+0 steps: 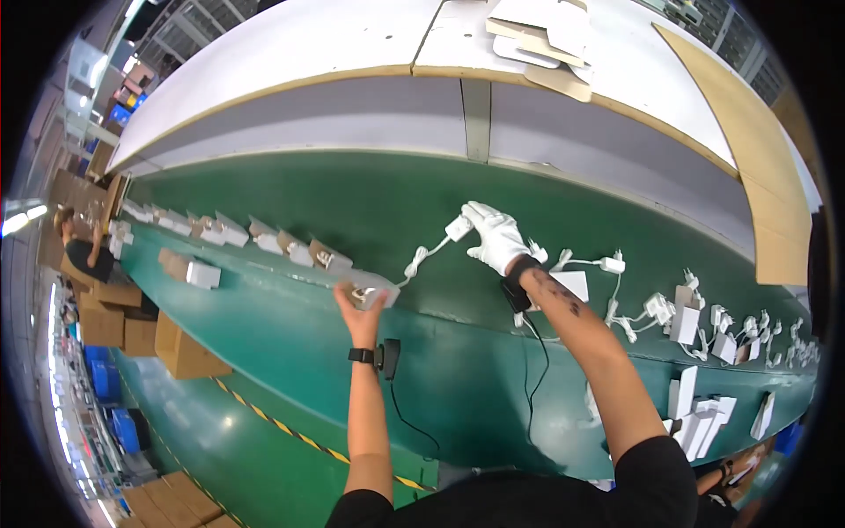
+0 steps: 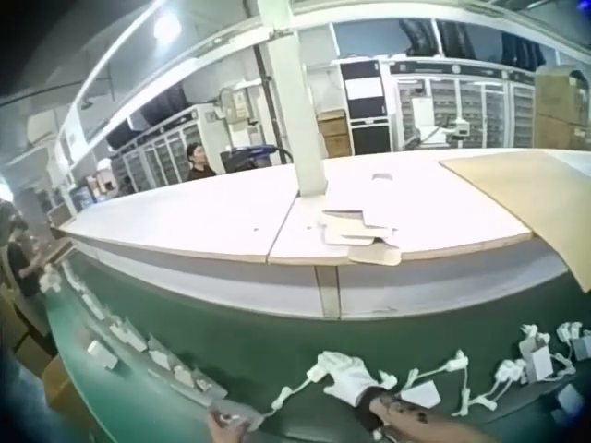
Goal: The person packages power adapters by hand, picking up an adapter and a white box, placing the adapter inside the box, and setting the boxed item onto the green conveyor belt.
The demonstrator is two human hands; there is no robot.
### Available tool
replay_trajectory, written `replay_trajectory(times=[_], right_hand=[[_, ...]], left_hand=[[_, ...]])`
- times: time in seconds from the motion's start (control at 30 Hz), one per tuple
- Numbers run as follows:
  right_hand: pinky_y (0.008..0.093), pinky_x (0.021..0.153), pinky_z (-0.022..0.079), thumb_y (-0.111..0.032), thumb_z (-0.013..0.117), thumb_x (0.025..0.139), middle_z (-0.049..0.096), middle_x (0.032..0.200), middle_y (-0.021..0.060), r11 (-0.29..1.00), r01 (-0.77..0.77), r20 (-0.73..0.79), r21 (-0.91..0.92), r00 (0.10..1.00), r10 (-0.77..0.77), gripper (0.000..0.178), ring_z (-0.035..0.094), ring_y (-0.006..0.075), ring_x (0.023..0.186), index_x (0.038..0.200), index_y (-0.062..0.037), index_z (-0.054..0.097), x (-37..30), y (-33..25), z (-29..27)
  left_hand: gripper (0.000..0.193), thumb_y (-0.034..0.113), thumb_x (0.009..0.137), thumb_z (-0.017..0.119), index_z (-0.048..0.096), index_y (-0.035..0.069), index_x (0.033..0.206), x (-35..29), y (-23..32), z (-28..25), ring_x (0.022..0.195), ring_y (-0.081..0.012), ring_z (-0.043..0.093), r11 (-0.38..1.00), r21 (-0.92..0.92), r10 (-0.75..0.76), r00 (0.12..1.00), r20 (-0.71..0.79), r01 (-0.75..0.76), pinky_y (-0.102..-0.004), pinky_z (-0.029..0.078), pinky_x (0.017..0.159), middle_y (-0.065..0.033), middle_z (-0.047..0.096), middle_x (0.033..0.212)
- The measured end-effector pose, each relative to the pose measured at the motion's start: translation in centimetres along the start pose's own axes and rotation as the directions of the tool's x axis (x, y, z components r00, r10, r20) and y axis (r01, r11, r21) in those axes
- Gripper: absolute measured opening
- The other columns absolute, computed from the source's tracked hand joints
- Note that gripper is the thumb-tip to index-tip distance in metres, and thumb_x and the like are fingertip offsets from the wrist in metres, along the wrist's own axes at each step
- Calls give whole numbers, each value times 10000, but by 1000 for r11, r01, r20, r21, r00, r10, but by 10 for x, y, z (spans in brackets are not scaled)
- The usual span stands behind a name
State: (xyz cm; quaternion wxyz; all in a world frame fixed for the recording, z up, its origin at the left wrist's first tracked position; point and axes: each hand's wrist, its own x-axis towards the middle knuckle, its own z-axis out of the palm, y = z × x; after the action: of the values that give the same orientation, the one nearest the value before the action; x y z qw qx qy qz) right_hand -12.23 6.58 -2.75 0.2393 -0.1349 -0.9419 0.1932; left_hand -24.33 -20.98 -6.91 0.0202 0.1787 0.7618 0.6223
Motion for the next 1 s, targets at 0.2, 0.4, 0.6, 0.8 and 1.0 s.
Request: replay_trajectory(times=[0.2, 0.4, 0.6, 0.8, 1.0], right_hand=[[394, 832, 482, -207, 715, 687, 633, 998, 115, 981, -192, 355, -2, 917, 180, 395, 601, 297, 957, 1056, -125, 599, 24, 39, 87], [369, 724, 490, -229, 746, 688, 587, 818, 124, 846, -182, 102, 501, 983, 151, 341, 595, 307, 811, 958, -88, 592, -36, -46, 24], [370, 719, 481, -221, 735, 713, 563, 874, 124, 704, -235, -9, 670, 946, 325, 305, 570, 272, 784, 924, -68, 577, -137, -73, -63], [299, 722, 478, -198, 675, 779, 582, 921, 68, 367, -297, 93, 882, 871, 482, 311, 571, 172, 832, 1029, -61, 551, -218, -105, -96], [249, 701, 484, -145, 635, 815, 584, 956, 30, 424, -494, 167, 759, 777, 607, 364, 569, 113, 849, 1142, -47, 506, -237, -111, -122]], left_hand=[[893, 114, 639, 825, 276, -40, 1326, 47, -76, 5, 1192, -263, 393, 998, -28, -60, 997, -55, 58, -351, 315, 1016, -164, 392, 1295], [670, 131, 715, 773, 376, -12, 1235, 31, -94, -42, 1106, -242, 452, 986, 152, -36, 976, -214, 70, -357, 376, 947, -136, 437, 1221], [719, 631, 883, 359, 526, -13, 1156, -153, 72, 36, 831, -248, 614, 297, -121, -450, 251, 857, 947, -360, 501, 738, -160, 620, 1011], [695, 576, 915, 351, 483, -31, 1226, -192, 73, 121, 1077, -280, 549, -310, -366, -472, 191, 860, 877, -407, 386, 985, -170, 585, 1143], [560, 429, 937, 441, 426, 19, 1318, -177, 109, 144, 1259, -278, 406, 406, -368, -264, 494, 829, 836, -400, 329, 1036, -167, 444, 1344]])
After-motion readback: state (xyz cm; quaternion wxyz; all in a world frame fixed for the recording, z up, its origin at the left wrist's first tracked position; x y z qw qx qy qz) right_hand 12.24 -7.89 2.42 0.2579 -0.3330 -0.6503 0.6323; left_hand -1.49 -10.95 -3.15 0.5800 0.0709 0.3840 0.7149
